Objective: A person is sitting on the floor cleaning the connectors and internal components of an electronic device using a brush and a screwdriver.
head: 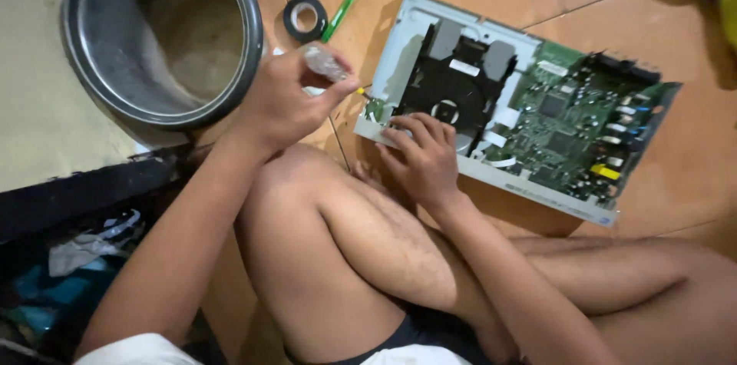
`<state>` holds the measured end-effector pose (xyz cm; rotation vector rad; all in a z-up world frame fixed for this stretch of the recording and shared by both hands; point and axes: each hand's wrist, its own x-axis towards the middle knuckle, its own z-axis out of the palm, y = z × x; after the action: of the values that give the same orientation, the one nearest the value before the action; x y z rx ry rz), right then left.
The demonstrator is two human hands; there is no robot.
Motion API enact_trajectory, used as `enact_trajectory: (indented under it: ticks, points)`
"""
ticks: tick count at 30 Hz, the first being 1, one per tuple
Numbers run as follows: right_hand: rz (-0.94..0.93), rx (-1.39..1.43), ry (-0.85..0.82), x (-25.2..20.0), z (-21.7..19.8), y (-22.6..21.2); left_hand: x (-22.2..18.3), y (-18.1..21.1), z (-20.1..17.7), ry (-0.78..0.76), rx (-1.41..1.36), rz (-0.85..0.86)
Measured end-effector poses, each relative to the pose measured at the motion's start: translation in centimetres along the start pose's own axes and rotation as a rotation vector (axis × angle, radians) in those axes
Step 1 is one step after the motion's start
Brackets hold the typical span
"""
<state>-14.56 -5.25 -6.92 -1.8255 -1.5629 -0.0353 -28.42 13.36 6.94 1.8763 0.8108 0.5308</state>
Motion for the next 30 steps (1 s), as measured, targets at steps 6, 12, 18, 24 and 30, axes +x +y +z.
enact_trajectory:
  ticks: [6,12,18,24,30]
  points:
    - [0.055,0.016,-0.064,0.3,-0.4,-0.1,1.8,-1.7,0.8,-0.107,0.045,0.155]
    - [0.056,-0.003,-0.066,0.5,-0.6,-0.5,2.1,-2.2,0.7,-0.154,0.125,0.221]
    - [0.040,-0.038,-0.044,0.7,-0.7,-0.5,1.7,-1.9,0.9,-0.222,0.102,0.204]
    - [0.042,0.026,-0.058,0.8,-0.9,-0.5,1.8,-1.9,0.8,-0.241,0.183,0.250]
    - [0.047,0.025,-0.072,0.8,-1.1,-0.6,1.9,-1.4,1.1,-0.269,0.188,0.239]
